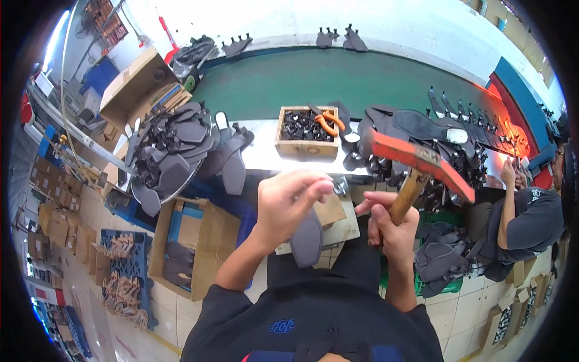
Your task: Assembling shoe components by nailing and hammering them onto a last.
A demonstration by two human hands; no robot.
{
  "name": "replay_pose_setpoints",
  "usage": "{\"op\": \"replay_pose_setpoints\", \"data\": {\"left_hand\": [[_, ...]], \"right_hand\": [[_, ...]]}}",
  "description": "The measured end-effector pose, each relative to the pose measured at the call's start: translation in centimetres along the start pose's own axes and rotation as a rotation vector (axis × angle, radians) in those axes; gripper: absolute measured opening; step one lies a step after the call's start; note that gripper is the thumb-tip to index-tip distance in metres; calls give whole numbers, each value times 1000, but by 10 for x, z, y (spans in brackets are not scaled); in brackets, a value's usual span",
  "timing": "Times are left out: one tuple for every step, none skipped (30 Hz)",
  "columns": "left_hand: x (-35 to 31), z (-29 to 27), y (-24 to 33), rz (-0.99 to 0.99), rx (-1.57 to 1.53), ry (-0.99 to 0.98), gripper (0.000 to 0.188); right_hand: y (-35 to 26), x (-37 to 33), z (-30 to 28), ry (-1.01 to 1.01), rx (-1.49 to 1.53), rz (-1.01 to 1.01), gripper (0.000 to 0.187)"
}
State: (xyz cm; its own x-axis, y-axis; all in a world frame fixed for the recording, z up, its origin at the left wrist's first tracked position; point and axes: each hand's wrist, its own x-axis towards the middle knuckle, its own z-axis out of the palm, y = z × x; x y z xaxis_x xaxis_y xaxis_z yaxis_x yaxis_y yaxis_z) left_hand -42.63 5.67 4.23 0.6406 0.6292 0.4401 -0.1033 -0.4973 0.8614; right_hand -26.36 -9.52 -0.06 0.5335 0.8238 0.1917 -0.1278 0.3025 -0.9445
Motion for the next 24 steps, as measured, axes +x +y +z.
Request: {"op": "replay_pose_setpoints", "data": {"left_hand": [[-7, 0, 6, 88, 42, 15, 12], [-11, 0, 11, 182, 80, 28, 13], [-14, -2, 16, 219, 137, 7, 15], [-16, -3, 18, 207, 130, 10, 15], [-16, -4, 20, 317, 202, 8, 16], [-17, -6, 20, 429, 274, 4, 17], [-19, -7, 20, 458, 290, -11, 22], [-22, -8, 21, 450, 287, -6, 22], [-24, -9, 21, 484, 329, 6, 24], [-26, -11, 20, 518, 371, 18, 25], [-28, -12, 19, 510, 373, 26, 25], [-30, -14, 16, 502, 374, 34, 26], [-31, -15, 13, 495, 375, 42, 27], [-29, -14, 7, 495, 368, 44, 27], [-28, -14, -3, 428, 336, 76, 26], [-26, -15, -15, 362, 304, 108, 25], [-22, -16, -35, 190, 286, 130, 27], [-21, -16, -59, 188, 290, 138, 27], [-20, -14, -81, 93, 389, 175, 31], [-20, -13, -105, -4, 487, 211, 35], [-20, -13, -126, -3, 493, 222, 35], [-22, -16, -146, -44, 491, 166, 37], [-21, -14, -159, -79, 479, 99, 39], [-20, -13, -163, -75, 480, 103, 39]], "right_hand": [[-4, 3, 9, -65, 24, -5, 23], [-7, 7, 16, -125, 45, -15, 22], [-9, 9, 22, -169, 70, -44, 22], [-9, 10, 24, -169, 65, -30, 22], [-8, 11, 27, -229, 124, -49, 22], [-8, 12, 30, -289, 183, -67, 22], [-9, 13, 35, -283, 193, -69, 21], [-11, 14, 36, -286, 191, -60, 21], [-11, 16, 37, -304, 174, -66, 20], [-12, 17, 38, -322, 158, -72, 18], [-11, 16, 40, -330, 158, -64, 18], [-11, 15, 42, -308, 181, -28, 18], [-10, 15, 44, -285, 204, 7, 18], [-9, 15, 43, -282, 197, 7, 18], [-3, 17, 42, -271, 151, 12, 18], [4, 20, 40, -260, 105, 14, 17], [14, 28, 38, -298, 76, -39, 18], [19, 31, 42, -228, 11, 38, 15], [23, 38, 43, -244, -55, 93, 14], [34, 46, 42, -260, -122, 148, 13], [40, 53, 48, -237, -140, 149, 14], [47, 60, 50, -273, -207, 182, 16], [57, 70, 47, -293, -302, 146, 18], [65, 79, 47, -309, -395, 111, 20]]}}
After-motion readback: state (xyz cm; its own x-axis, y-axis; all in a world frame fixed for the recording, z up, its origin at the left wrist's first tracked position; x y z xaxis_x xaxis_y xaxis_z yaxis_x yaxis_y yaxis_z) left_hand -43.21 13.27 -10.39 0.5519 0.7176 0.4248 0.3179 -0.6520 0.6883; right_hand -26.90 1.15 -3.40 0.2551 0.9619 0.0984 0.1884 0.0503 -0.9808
